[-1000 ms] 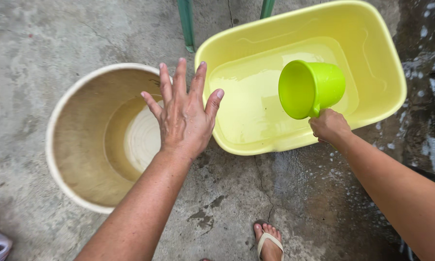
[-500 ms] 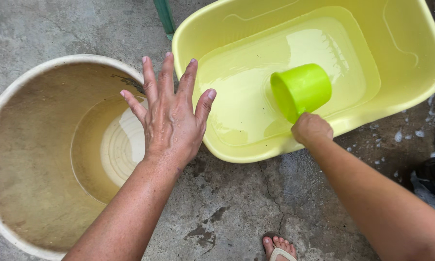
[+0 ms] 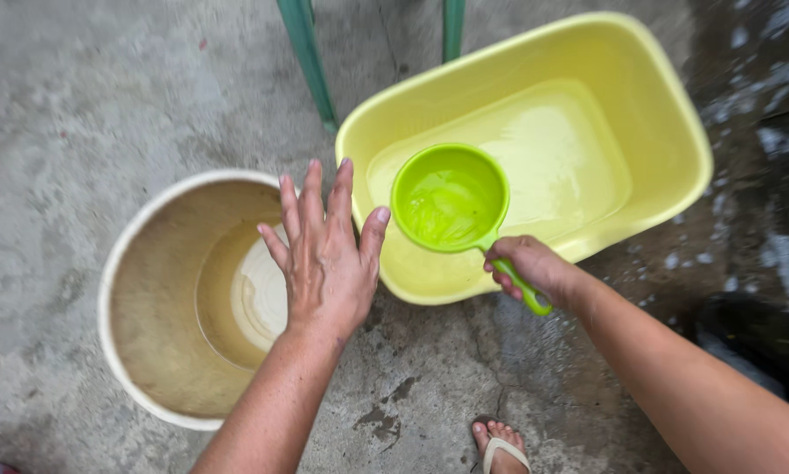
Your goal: The person washes a motorcycle by hand, using a cloth to scrub soapy water onto the frame and pouring water from a basin using a green dipper to rinse the surfaces.
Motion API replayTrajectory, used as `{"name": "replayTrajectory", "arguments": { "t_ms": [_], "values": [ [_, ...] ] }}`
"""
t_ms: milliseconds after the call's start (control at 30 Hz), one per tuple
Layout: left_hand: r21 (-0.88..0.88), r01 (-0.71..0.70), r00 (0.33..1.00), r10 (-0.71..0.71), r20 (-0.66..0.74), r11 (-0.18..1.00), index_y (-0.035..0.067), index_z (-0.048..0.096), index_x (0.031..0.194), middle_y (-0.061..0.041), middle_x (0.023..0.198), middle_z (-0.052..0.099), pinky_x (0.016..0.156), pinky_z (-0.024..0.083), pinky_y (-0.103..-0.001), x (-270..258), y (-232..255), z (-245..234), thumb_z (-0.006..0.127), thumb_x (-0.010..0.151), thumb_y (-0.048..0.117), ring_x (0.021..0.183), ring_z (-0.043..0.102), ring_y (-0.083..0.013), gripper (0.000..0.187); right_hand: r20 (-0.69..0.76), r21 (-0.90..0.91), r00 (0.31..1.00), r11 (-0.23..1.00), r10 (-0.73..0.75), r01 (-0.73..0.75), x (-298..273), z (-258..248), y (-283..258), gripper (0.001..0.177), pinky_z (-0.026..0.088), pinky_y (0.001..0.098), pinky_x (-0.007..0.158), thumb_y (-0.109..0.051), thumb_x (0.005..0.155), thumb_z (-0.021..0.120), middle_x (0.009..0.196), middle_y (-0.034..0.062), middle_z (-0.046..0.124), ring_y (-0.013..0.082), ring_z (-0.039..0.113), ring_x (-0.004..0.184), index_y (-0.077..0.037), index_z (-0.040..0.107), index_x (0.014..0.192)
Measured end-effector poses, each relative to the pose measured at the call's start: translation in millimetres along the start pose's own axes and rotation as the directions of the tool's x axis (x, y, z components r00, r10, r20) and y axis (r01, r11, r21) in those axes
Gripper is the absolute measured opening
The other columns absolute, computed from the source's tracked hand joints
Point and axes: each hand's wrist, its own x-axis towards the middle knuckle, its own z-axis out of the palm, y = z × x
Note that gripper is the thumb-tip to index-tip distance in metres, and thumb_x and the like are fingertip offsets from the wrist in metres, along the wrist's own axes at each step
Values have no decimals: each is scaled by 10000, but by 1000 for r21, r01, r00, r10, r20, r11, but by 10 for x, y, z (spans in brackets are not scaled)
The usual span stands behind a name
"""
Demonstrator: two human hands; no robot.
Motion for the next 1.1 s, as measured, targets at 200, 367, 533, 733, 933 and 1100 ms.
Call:
{"name": "replayTrajectory", "arguments": {
  "t_ms": [200,367,533,733,933,1100],
  "values": [
    [-254,246,963,-207,172,935,221,132,1687,-142,1698,150,1169,167,-685,-27,553,-575,551,972,487,1563,133,-369,870,102,24,982,987,-159,158,-1384,-145,-565,210,420,303,382,-195,949,576,525,38,541,133,470,375,-9,641,874],
    [-426,37,999,-45,-9,904,85,214,1628,-258,1624,333,1220,305,-457,4,745,-1001,697,918,430,1500,339,-415,925,85,27,981,984,-176,175,-2568,-185,-971,202,419,291,373,-216,954,606,533,37,542,125,477,382,-25,638,897],
    [-630,119,973,36,228,767,175,444,1570,-144,1535,506,1165,377,-396,36,1125,-1788,733,895,270,1427,478,-288,740,81,75,959,961,-271,265,-3605,-249,-1311,229,422,273,376,-227,977,613,541,41,547,114,486,383,-7,629,917],
    [-971,214,909,341,238,108,100,570,1449,-62,1322,697,1044,506,-350,-301,1705,-2345,585,859,-15,1219,650,-202,601,30,163,909,900,-415,405,-4495,-110,-1343,258,427,280,374,-253,1000,574,560,49,572,119,500,378,-14,630,921],
    [-975,221,901,387,194,-26,83,584,1439,-64,1294,688,953,525,-335,-579,2229,-2435,408,684,-190,1170,659,-217,822,-226,47,916,936,-331,350,-5174,-86,-1170,480,490,295,437,-449,1038,497,596,68,619,148,576,441,-15,670,929],
    [-961,278,871,423,250,-3,79,576,1427,-91,1272,706,928,579,-337,-1046,2874,-2432,358,660,-249,1153,693,-238,862,-748,-476,329,811,-577,340,-5785,-308,-1005,344,538,315,677,-382,999,607,811,89,718,163,672,726,-47,681,1019]
  ]
}}
